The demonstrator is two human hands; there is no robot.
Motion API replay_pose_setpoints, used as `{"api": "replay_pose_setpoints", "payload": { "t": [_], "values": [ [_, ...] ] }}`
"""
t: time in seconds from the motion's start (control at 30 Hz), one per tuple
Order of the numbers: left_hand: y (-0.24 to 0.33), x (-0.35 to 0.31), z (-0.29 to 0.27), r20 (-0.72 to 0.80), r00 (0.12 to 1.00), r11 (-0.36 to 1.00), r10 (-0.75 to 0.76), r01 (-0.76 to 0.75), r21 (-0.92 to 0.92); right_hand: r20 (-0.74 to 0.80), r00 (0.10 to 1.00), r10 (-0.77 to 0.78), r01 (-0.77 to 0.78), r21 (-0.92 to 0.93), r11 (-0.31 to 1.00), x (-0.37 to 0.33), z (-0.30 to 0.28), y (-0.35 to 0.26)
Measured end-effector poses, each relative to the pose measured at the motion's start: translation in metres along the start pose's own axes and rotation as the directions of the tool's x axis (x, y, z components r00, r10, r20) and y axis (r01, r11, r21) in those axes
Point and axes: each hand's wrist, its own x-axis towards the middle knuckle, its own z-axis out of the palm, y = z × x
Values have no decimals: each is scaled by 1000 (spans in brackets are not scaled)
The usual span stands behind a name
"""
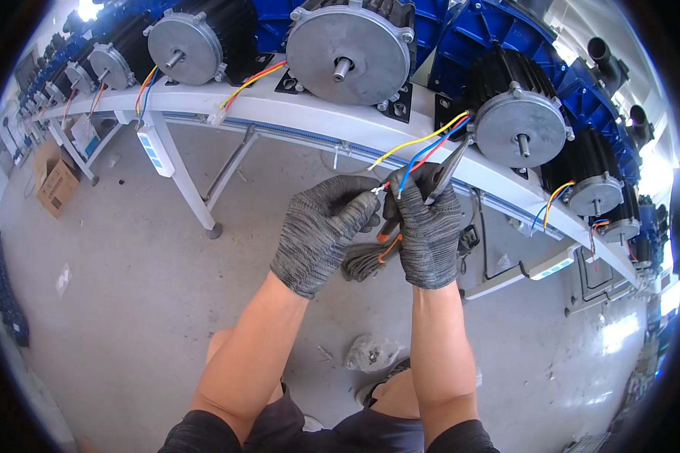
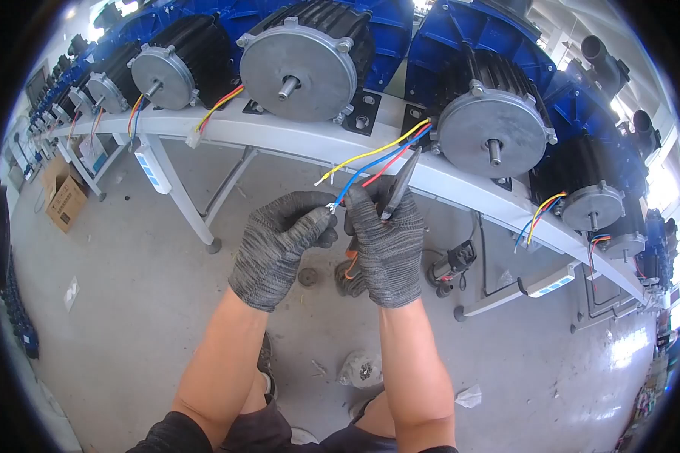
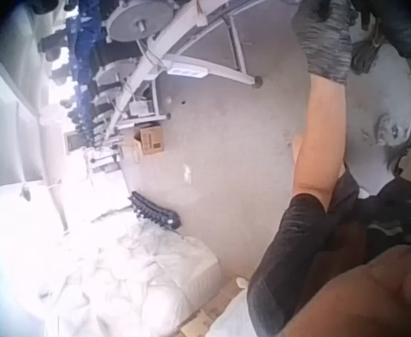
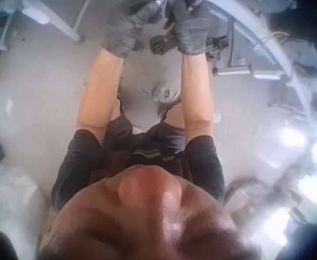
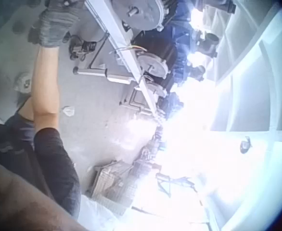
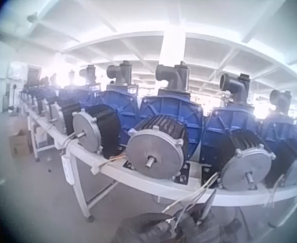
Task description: Stripping insulation from wires and crimping metal terminals onto them for electric motors on a production line.
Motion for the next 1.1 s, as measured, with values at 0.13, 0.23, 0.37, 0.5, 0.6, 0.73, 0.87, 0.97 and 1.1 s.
{"api": "replay_pose_setpoints", "payload": {
  "t": [0.13,0.23,0.37,0.5,0.6,0.73,0.87,0.97,1.1],
  "values": [
    [1,3,2,12,1000,999,3,-4,49,-22,998,-54,54,7,999,0,1,4],
    [0,6,4,-1,999,990,39,-38,134,-29,998,-54,54,11,998,0,1,3],
    [-3,9,8,-31,996,969,84,-74,237,6,1000,-29,29,69,997,0,0,2],
    [-3,10,11,-29,996,971,81,-72,230,23,1000,-12,8,149,989,2,-3,3],
    [-3,11,12,-18,997,981,79,-74,178,34,999,-1,-3,143,990,2,-6,0],
    [-3,11,11,-34,997,985,71,-65,161,52,998,38,-47,182,982,0,-10,-2],
    [-3,11,6,-46,998,994,53,-48,99,116,991,62,-99,354,930,-5,-19,21],
    [-6,15,7,-65,995,992,76,-69,104,375,908,187,-331,370,868,-21,-48,74],
    [-3,16,12,-44,998,998,47,-45,41,592,395,703,-748,-236,620,-70,-76,154]
  ]
}}
